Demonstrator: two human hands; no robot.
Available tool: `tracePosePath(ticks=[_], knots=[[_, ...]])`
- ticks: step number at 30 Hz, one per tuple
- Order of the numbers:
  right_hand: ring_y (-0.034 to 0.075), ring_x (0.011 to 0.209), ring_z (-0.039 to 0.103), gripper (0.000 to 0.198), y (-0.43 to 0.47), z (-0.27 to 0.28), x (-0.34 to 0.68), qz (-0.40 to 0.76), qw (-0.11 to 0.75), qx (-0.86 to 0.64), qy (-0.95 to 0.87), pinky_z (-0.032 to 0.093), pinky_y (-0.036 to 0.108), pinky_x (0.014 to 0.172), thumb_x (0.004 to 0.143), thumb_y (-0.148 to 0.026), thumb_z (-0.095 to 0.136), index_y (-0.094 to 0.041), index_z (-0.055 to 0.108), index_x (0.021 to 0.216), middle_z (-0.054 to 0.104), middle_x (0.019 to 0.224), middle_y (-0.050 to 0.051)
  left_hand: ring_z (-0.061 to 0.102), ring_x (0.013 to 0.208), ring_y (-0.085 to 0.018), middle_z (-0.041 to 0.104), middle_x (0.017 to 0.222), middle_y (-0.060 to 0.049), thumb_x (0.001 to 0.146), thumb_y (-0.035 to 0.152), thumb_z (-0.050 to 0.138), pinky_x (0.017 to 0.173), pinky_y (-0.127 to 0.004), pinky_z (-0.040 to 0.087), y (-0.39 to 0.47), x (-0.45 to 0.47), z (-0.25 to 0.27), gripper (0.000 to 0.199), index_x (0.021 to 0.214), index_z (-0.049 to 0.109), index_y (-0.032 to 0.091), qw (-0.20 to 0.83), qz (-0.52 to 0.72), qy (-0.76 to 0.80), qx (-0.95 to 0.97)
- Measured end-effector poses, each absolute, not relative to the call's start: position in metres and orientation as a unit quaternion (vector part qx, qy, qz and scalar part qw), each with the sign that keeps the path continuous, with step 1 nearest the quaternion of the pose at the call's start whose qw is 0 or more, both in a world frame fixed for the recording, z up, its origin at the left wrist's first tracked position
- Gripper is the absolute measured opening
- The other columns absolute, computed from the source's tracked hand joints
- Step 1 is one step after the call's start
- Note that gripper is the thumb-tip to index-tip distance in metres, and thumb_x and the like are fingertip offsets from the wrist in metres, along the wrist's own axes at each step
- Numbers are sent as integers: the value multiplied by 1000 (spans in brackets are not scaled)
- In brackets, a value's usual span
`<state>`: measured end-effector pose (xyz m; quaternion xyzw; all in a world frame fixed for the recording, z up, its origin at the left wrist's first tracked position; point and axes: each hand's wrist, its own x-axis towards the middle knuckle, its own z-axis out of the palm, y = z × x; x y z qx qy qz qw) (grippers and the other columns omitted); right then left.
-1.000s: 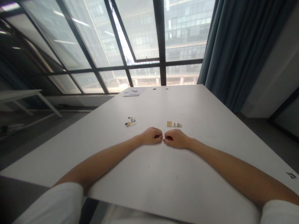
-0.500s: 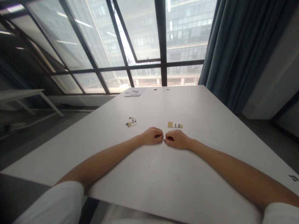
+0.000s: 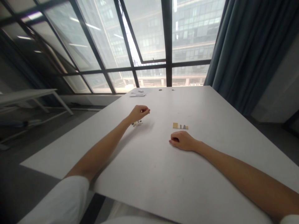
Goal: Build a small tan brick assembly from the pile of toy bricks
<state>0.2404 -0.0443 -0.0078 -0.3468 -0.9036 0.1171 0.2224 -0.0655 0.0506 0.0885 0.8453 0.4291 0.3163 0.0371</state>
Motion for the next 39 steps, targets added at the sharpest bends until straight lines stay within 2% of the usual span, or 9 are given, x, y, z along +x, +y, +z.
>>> tracePosePath(ticks=[6, 12, 19, 39], knots=[[11, 58, 41, 29, -45, -7, 240, 118, 220, -349, -903, 28, 25, 60, 90, -33, 53, -19, 49, 65, 50, 61, -2, 46, 55, -11, 60, 60, 0, 83, 46, 57, 55, -25, 31, 91, -124, 74, 37, 76, 74, 15, 3, 276, 536, 798], [11, 58, 40, 30, -46, -6, 241, 118, 217, -356, -901, 27, 26, 60, 89, -33, 53, -19, 48, 64, 50, 60, -2, 49, 58, -11, 63, 65, -1, 77, 36, 63, 57, -23, 33, 111, -165, 54, 29, 91, 80, 18, 27, 180, 576, 797], [12, 58, 40, 29, -46, -7, 242, 121, 219, -354, -901, 27, 26, 59, 89, -33, 53, -19, 51, 64, 50, 61, -2, 50, 59, -11, 66, 68, -1, 75, 34, 67, 57, -22, 33, 115, -178, 42, 26, 93, 81, 21, 56, 119, 569, 812], [12, 59, 41, 28, -44, -8, 242, 123, 219, -354, -901, 28, 26, 60, 90, -33, 53, -18, 53, 66, 52, 61, -1, 57, 65, -13, 72, 80, -5, 78, 29, 67, 59, -21, 37, 116, -176, 35, 27, 99, 81, 22, 45, 86, 581, 808]])
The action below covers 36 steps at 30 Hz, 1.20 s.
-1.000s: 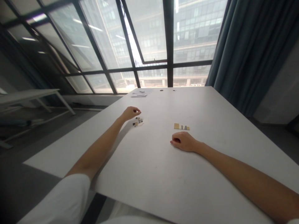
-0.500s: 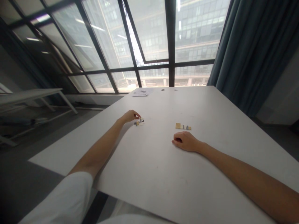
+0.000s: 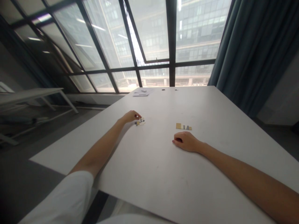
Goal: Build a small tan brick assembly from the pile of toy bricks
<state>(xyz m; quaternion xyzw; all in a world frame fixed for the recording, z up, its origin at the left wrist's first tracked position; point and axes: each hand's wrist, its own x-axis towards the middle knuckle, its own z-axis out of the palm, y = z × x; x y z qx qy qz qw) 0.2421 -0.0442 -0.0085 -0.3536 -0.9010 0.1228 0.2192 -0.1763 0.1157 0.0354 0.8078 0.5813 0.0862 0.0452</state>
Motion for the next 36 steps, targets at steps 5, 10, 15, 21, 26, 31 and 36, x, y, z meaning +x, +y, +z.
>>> tracePosePath(ticks=[5, 10, 15, 21, 26, 31, 36], knots=[[12, 59, 42, 28, -43, -9, 242, 124, 219, -353, -901, 28, 26, 60, 90, -32, 53, -19, 53, 66, 52, 61, -2, 59, 68, -14, 74, 84, -6, 77, 31, 68, 58, -20, 36, 115, -177, 36, 23, 93, 81, 21, 38, 77, 589, 804], [12, 59, 42, 29, -43, -9, 243, 120, 217, -353, -902, 28, 26, 60, 91, -34, 53, -19, 53, 66, 52, 62, -1, 58, 67, -13, 73, 83, -5, 75, 31, 68, 58, -20, 36, 116, -177, 35, 20, 88, 80, 21, 34, 68, 588, 805], [12, 59, 41, 28, -43, -9, 242, 120, 217, -352, -903, 28, 26, 60, 91, -33, 53, -19, 52, 66, 51, 61, -2, 54, 63, -13, 70, 76, -5, 76, 33, 67, 58, -22, 35, 115, -179, 44, 21, 83, 80, 17, 20, 80, 583, 809], [12, 59, 41, 28, -44, -10, 242, 123, 224, -352, -900, 28, 26, 60, 90, -33, 54, -19, 52, 65, 52, 61, -1, 47, 58, -10, 62, 66, -1, 76, 37, 67, 57, -23, 33, 104, -158, 71, 26, 83, 78, 15, 27, 128, 539, 832], [12, 59, 41, 29, -44, -9, 242, 118, 215, -357, -901, 28, 26, 60, 90, -32, 53, -19, 50, 65, 52, 61, -2, 42, 55, -9, 55, 63, 1, 75, 39, 67, 55, -23, 32, 72, -100, 80, 27, 82, 77, 15, 102, 140, 424, 889], [11, 58, 40, 29, -45, -6, 240, 119, 212, -356, -902, 27, 26, 60, 90, -33, 52, -19, 50, 65, 50, 61, -2, 42, 52, -8, 52, 61, 3, 74, 29, 67, 53, -21, 32, 38, -44, 62, 19, 85, 77, 17, 157, 84, 323, 929], [11, 58, 40, 28, -45, -6, 239, 116, 213, -361, -900, 26, 26, 59, 89, -33, 54, -19, 51, 65, 51, 61, -2, 43, 54, -8, 54, 62, 3, 80, 31, 66, 56, -21, 33, 23, -23, 50, 20, 91, 78, 20, 192, 45, 244, 949]])
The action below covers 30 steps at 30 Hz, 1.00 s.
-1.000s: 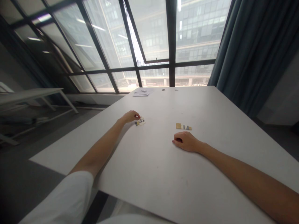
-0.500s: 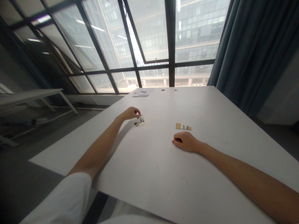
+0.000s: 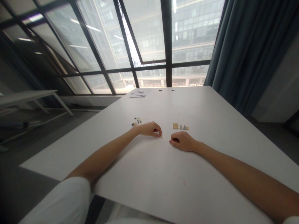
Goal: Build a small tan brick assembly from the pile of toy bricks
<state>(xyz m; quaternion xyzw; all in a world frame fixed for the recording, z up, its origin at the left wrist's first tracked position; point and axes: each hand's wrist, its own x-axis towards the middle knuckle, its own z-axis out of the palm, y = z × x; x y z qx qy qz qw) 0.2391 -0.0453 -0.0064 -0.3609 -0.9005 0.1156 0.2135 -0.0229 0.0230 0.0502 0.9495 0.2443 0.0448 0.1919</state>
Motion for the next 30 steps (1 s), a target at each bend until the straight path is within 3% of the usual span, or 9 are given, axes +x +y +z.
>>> tracePosePath(ticks=[4, 11, 15, 23, 27, 30], knots=[[11, 58, 40, 28, -46, -6, 239, 115, 215, -361, -900, 27, 26, 59, 90, -33, 54, -19, 52, 66, 51, 61, -2, 45, 54, -9, 56, 64, 3, 83, 39, 68, 56, -22, 33, 23, -27, 54, 27, 103, 77, 23, 177, 50, 267, 946], [11, 59, 43, 26, -44, -8, 238, 119, 216, -358, -901, 28, 25, 60, 90, -31, 54, -18, 56, 68, 54, 62, -2, 56, 66, -13, 64, 75, 1, 71, 54, 76, 60, -23, 36, 14, -21, 59, 38, 96, 77, 25, 115, 26, 376, 919], [11, 59, 44, 25, -44, -8, 239, 116, 218, -362, -899, 28, 25, 60, 90, -31, 55, -18, 57, 68, 55, 62, -2, 59, 74, -16, 67, 82, 0, 69, 54, 75, 63, -24, 38, 3, -10, 56, 39, 97, 76, 28, 101, 8, 413, 905], [11, 58, 44, 23, -44, -7, 237, 110, 229, -357, -899, 30, 25, 60, 88, -30, 58, -19, 59, 68, 56, 62, -2, 60, 69, -15, 66, 76, 1, 71, 45, 71, 61, -24, 39, -5, -4, 49, 29, 93, 76, 26, 104, 41, 419, 901], [12, 61, 49, 8, -45, -8, 237, 119, 263, -372, -882, 33, 24, 62, 85, -26, 62, -19, 66, 83, 60, 66, -2, 62, 71, -16, 68, 78, 1, 72, 42, 69, 70, -25, 45, -11, 3, 41, 30, 97, 76, 27, 72, 72, 411, 906], [12, 62, 52, 15, -45, -7, 237, 124, 290, -391, -865, 36, 24, 63, 82, -25, 64, -20, 67, 96, 61, 71, -1, 65, 74, -17, 69, 80, 1, 74, 42, 68, 75, -27, 47, -18, 7, 36, 33, 103, 74, 28, 52, 102, 403, 908]])
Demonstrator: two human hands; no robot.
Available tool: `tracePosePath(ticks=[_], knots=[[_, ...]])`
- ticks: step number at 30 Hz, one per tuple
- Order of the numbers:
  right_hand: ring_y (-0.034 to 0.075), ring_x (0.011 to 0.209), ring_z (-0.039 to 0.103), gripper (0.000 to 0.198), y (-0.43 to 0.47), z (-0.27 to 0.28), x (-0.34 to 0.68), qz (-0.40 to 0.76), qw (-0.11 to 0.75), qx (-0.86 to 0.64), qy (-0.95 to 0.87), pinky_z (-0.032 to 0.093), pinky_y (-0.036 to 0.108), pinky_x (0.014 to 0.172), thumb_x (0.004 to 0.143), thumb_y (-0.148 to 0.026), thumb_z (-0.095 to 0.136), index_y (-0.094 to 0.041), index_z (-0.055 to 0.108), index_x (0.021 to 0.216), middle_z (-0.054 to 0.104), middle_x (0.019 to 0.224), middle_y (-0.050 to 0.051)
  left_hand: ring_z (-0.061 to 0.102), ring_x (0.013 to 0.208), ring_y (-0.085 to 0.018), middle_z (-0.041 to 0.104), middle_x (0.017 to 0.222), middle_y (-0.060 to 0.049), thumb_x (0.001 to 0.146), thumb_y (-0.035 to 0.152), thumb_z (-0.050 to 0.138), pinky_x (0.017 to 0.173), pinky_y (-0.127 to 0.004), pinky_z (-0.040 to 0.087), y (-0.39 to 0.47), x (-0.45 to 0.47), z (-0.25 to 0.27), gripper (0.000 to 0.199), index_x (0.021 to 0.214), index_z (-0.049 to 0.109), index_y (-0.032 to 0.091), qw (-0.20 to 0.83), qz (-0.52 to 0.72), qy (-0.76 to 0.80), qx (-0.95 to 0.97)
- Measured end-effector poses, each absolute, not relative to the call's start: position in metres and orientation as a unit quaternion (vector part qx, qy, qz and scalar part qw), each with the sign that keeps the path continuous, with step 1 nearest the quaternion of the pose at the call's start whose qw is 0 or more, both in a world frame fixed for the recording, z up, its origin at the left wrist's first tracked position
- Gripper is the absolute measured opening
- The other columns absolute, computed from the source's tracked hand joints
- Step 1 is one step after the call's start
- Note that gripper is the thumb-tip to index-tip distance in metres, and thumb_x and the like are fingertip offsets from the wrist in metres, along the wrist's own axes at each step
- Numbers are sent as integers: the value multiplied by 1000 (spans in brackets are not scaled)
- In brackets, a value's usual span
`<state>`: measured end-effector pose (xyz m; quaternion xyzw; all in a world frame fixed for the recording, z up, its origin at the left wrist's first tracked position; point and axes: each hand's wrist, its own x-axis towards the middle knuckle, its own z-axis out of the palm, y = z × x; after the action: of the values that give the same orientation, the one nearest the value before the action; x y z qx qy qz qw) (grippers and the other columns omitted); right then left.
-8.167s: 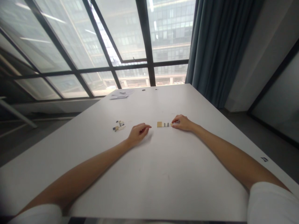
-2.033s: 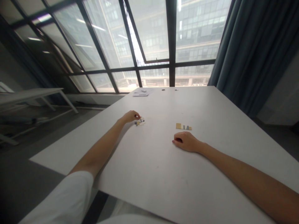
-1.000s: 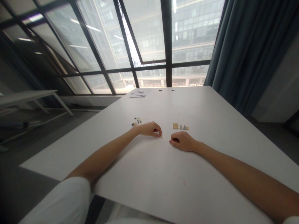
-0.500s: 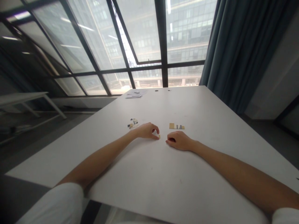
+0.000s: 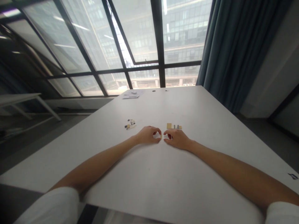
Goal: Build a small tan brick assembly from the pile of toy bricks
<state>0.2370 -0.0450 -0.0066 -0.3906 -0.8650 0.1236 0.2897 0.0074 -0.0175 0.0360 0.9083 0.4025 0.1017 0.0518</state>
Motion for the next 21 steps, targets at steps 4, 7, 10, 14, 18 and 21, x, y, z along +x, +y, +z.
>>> tracePosePath(ticks=[4, 7, 10, 14, 18, 21], knots=[[12, 63, 53, 20, -46, -5, 236, 109, 288, -402, -863, 36, 24, 64, 81, -27, 68, -20, 67, 100, 63, 74, -1, 66, 75, -17, 71, 82, 0, 78, 42, 65, 74, -26, 47, -24, 11, 33, 31, 105, 74, 28, 40, 130, 394, 909], [13, 63, 54, 21, -47, -4, 235, 101, 285, -403, -864, 36, 24, 65, 81, -27, 68, -20, 67, 101, 64, 76, 0, 67, 76, -16, 72, 85, 1, 80, 42, 65, 73, -25, 47, -26, 12, 31, 31, 105, 73, 27, 32, 142, 386, 911], [13, 63, 54, 19, -48, -3, 234, 99, 289, -402, -863, 36, 24, 64, 82, -27, 67, -21, 67, 101, 65, 77, 0, 68, 77, -16, 74, 90, 0, 81, 41, 65, 73, -24, 47, -27, 13, 29, 30, 106, 73, 27, 27, 143, 376, 915], [13, 63, 54, 14, -47, -4, 235, 95, 296, -397, -864, 36, 24, 63, 84, -28, 66, -20, 67, 96, 65, 77, 1, 68, 78, -16, 75, 95, 0, 82, 41, 64, 73, -24, 48, -27, 13, 27, 30, 107, 72, 27, 23, 143, 361, 921], [13, 64, 54, 13, -46, -6, 236, 95, 302, -386, -866, 37, 24, 64, 86, -30, 65, -20, 66, 95, 64, 78, 0, 68, 78, -15, 76, 96, 0, 83, 43, 64, 73, -24, 48, -27, 12, 24, 31, 108, 72, 26, 28, 155, 350, 923], [13, 64, 54, 13, -47, -6, 235, 92, 312, -383, -865, 38, 24, 64, 84, -29, 66, -20, 65, 94, 64, 78, 0, 67, 76, -14, 75, 94, 0, 84, 42, 64, 72, -23, 47, -27, 11, 23, 30, 107, 72, 26, 37, 169, 344, 923]])
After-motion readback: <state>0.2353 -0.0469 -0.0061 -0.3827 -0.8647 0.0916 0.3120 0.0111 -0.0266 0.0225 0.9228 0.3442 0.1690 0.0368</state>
